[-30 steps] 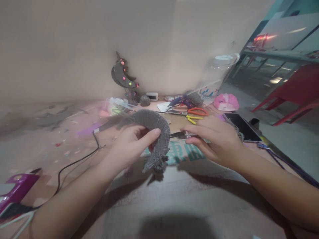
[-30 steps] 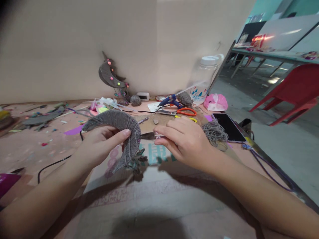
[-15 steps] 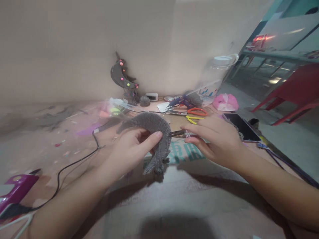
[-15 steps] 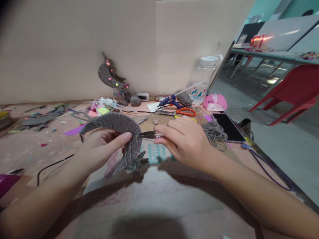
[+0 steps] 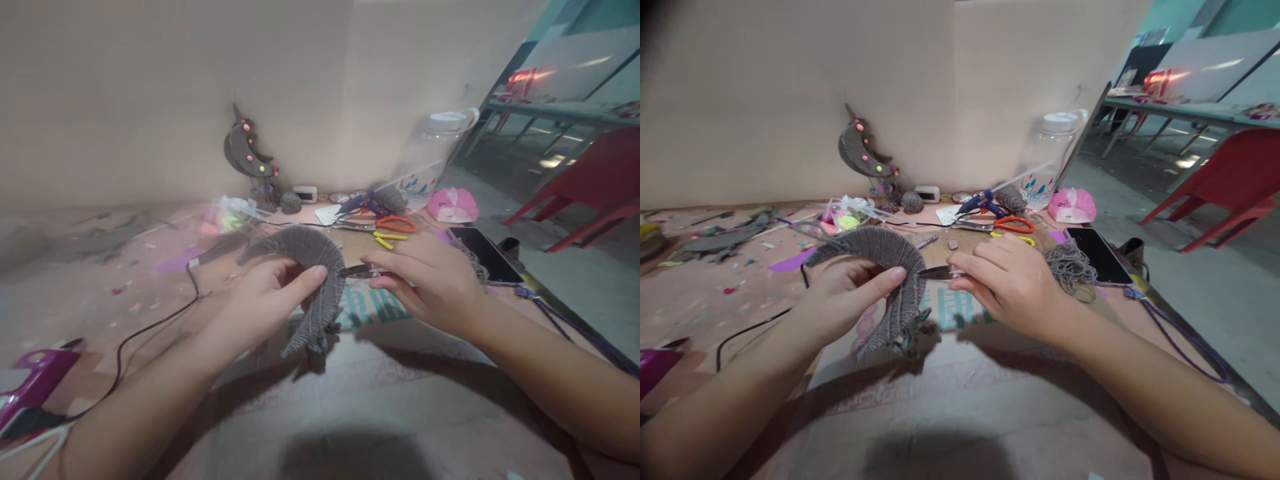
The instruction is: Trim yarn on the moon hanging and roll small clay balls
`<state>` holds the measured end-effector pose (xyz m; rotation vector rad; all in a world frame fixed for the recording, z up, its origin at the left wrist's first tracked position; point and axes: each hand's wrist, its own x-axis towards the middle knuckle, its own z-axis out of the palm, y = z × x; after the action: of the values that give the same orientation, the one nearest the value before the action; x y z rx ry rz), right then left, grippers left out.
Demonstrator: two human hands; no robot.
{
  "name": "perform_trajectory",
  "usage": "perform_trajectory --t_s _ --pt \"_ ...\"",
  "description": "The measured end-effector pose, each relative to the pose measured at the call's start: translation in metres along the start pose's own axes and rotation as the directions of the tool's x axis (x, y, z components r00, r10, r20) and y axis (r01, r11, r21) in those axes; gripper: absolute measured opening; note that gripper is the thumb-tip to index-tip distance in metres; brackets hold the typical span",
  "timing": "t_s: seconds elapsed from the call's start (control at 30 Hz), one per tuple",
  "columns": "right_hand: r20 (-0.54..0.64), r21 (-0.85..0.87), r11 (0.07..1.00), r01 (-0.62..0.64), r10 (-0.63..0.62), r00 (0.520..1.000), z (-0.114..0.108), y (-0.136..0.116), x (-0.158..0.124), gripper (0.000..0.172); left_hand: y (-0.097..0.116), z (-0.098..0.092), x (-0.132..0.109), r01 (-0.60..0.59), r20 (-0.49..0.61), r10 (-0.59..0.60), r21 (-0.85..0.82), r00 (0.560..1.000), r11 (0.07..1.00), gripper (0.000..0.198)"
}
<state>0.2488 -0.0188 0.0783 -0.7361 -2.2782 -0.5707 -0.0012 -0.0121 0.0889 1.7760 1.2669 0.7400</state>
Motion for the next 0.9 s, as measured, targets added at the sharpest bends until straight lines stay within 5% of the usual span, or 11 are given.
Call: perform_trajectory --t_s 0.43,0.9 --pt "-0.001 0.048 0.992 -0.116 0.117 0.993 -0.0019 -0.0004 -0.0011 0.026 -0.0011 0.0004 0.0034 -0.011 -0.012 0.011 0.046 1.000 0.999 0.045" --pt "0.045 0.024 0.998 -0.053 0.052 0.998 -0.0047 0.0021 0.0002 0.023 -0.0052 -0.0007 0.0043 0.003 0.013 -0.002 -0.062 1.000 0.998 0.046"
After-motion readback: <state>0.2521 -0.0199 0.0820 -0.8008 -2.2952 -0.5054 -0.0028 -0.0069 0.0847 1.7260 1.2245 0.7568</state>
